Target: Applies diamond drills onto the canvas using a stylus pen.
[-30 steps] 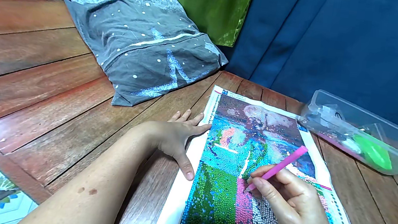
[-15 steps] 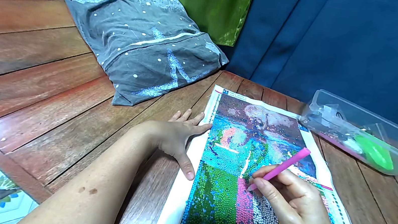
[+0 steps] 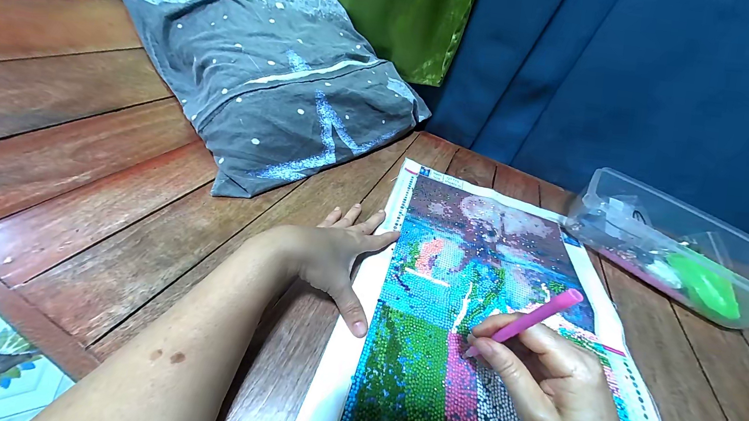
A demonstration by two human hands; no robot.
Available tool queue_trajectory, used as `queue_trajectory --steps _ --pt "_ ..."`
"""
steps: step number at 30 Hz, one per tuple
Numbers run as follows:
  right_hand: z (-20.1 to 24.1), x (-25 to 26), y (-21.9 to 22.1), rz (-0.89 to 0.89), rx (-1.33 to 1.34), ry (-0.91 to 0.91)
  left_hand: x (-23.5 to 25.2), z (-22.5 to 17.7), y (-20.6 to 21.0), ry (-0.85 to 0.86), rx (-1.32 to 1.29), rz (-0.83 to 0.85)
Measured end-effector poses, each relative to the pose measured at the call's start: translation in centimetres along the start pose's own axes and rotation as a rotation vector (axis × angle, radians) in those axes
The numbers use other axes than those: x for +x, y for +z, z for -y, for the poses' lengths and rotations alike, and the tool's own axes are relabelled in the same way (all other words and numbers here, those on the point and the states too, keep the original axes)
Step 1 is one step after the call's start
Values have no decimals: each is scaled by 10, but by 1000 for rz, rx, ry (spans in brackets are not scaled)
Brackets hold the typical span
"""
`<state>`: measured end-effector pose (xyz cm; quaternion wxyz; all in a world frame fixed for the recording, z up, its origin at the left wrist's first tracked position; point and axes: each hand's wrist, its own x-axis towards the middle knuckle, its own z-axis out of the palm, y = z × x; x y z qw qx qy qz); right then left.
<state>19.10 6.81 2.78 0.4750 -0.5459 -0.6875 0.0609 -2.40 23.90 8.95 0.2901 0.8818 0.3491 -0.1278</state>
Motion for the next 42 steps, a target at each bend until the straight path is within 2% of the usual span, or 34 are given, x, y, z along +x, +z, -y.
queue_trajectory --steps 14,21,42 --pt "-1 0 2 -15 7 -1 1 0 0 -16 10 5" --pt "3 5 -6 -47 231 206 2 3 1 15 -10 -8" --pt "-1 2 -1 -20 184 145 1 3 1 8 -15 -10"
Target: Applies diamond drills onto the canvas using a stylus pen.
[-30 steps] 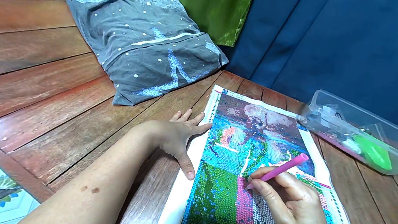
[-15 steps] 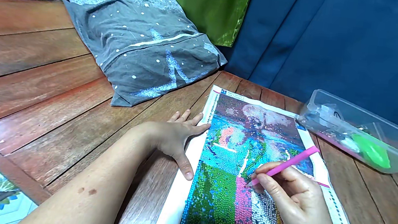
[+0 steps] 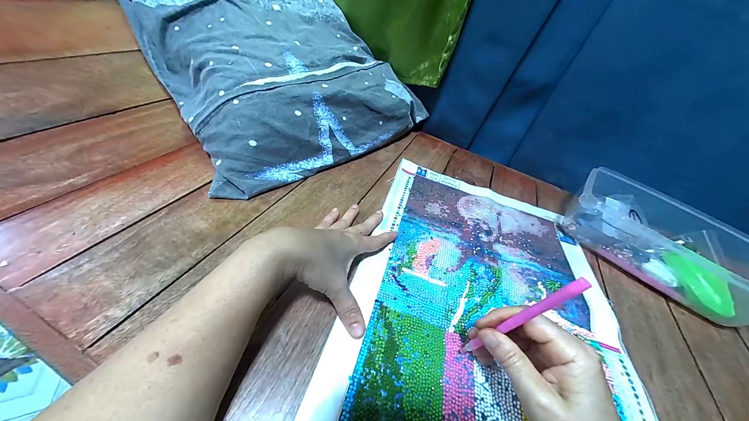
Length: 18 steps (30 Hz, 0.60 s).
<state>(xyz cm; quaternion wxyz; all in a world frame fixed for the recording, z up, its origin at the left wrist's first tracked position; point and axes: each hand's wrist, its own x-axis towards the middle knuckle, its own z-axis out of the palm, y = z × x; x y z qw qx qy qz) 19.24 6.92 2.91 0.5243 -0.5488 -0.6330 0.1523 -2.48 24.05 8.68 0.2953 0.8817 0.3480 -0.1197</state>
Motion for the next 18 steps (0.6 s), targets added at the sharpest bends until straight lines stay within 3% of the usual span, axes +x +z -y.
queue_trajectory --steps 18 --pt "1 0 0 -2 -8 3 1 1 0 -4 13 6"
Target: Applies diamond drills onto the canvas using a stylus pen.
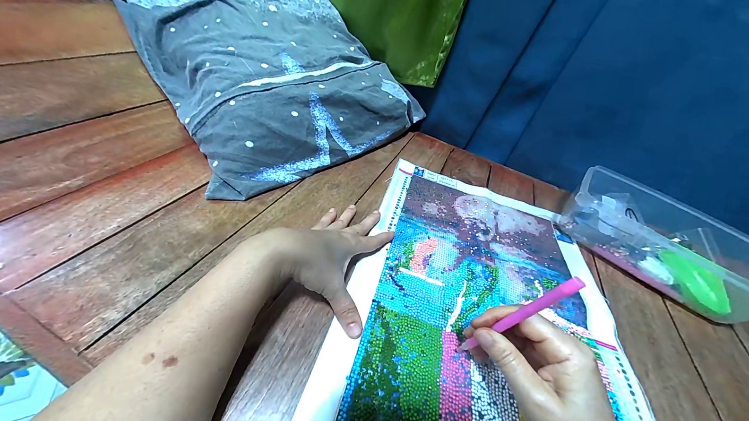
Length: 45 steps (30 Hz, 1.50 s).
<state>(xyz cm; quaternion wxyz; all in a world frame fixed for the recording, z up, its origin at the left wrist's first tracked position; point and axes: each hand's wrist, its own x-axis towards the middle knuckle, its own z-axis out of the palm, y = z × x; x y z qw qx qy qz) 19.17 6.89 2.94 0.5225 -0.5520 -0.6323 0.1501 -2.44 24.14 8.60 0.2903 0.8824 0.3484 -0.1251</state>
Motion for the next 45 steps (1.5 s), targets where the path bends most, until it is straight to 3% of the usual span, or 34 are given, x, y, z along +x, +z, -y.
queue_trajectory --steps 45 --pt "1 0 -1 13 8 11 1 2 1 6 7 -9"
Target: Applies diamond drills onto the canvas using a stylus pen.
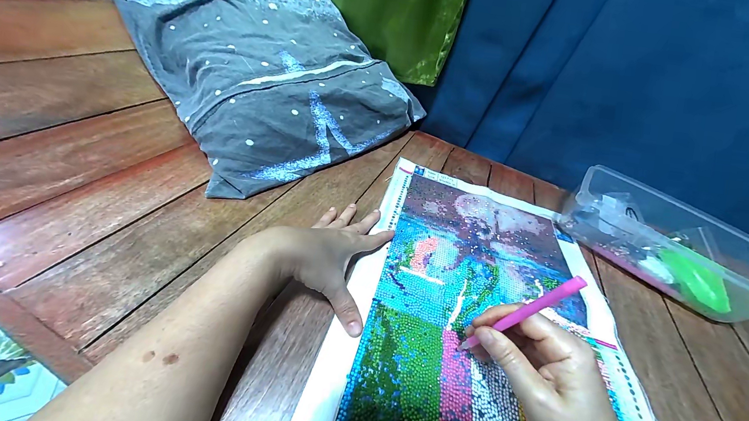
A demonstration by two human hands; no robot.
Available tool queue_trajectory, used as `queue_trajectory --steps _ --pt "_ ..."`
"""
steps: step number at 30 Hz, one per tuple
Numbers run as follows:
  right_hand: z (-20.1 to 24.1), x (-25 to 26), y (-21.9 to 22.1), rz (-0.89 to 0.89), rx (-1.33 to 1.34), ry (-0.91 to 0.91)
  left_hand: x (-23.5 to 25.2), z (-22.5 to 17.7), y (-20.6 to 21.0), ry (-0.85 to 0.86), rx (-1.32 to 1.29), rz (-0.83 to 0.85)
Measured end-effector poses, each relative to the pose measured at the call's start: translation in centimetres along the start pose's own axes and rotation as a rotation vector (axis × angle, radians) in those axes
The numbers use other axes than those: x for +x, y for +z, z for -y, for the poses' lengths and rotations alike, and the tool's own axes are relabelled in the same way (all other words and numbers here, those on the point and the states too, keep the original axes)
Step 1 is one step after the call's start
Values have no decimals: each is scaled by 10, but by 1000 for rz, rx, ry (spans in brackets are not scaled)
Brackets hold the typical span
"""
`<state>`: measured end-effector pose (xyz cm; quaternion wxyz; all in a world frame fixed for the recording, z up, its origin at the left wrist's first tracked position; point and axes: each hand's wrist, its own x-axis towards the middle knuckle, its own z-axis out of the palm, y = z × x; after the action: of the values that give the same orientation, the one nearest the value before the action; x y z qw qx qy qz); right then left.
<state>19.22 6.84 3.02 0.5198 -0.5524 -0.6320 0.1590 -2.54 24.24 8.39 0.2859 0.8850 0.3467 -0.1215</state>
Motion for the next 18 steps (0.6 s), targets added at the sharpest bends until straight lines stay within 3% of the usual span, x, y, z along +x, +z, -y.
queue_trajectory --steps 18 --pt "3 1 -3 17 38 35 -1 -1 0 1 -15 2"
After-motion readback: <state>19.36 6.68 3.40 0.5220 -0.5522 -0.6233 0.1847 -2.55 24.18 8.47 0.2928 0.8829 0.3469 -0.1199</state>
